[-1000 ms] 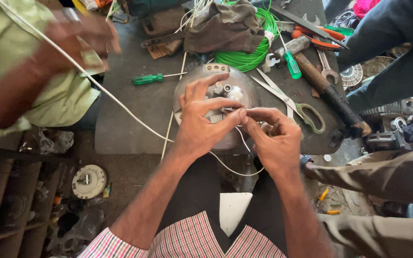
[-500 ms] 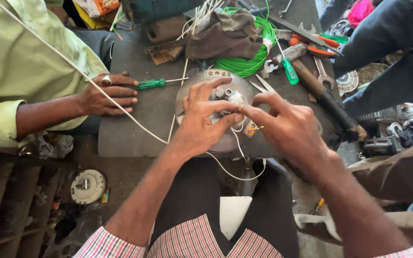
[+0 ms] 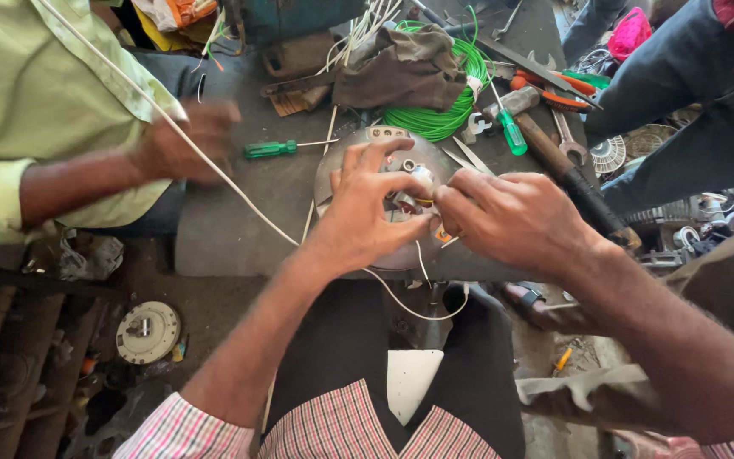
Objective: The person uses a screwdriver to tighten screws on a small white electrical component, then places it onto a larger circular metal device on the table. They continue to adjust and secure the component with the screwdriver while another person assists by holding a wire.
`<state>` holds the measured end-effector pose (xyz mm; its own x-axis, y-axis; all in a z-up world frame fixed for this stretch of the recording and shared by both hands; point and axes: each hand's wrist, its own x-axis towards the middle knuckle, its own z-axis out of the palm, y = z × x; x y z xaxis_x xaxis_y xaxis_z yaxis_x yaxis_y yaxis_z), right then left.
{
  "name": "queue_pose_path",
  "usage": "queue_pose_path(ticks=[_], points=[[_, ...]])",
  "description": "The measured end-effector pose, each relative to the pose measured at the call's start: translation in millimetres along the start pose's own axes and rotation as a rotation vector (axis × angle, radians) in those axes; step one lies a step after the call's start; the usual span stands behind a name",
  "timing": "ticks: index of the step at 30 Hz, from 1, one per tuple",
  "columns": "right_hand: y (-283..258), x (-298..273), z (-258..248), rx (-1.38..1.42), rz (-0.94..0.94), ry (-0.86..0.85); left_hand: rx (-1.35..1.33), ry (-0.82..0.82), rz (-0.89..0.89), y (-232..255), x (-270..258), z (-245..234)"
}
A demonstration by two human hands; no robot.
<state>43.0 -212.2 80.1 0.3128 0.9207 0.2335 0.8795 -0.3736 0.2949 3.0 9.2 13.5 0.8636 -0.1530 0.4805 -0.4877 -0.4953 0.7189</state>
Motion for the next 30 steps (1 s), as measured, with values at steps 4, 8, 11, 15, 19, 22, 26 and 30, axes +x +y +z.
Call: queue_pose_path(ticks=[4, 8, 11, 15, 19, 22, 26, 30], points=[[-15, 3, 3, 0.216, 0.222, 0.09, 0.036, 0.155, -0.038, 5, -8, 14], [-27, -1, 15, 0.611, 0.563, 0.162, -0.004, 0.198, 0.024, 0, -15, 19], [-25, -2, 27, 1.192, 1.078, -0.009, -0.006, 0.19, 0.077, -4, -18, 17], [-20, -6, 34, 1.507, 1.268, -0.088, 0.031, 0.176, 0.091, -6, -20, 19], [-26, -8, 27, 1.137, 1.153, -0.028, 0.037, 0.18, 0.09, -6, -19, 20], [-37, -11, 20, 0.463, 0.692, 0.161, 0.045, 0.176, 0.089, -5, -20, 20], [-35, -13, 11, 0.132, 0.306, 0.203, 0.052, 0.175, 0.089, -5, -19, 22], [-30, -13, 7, 0.092, 0.167, 0.148, 0.068, 0.171, 0.092, -4, -19, 22]])
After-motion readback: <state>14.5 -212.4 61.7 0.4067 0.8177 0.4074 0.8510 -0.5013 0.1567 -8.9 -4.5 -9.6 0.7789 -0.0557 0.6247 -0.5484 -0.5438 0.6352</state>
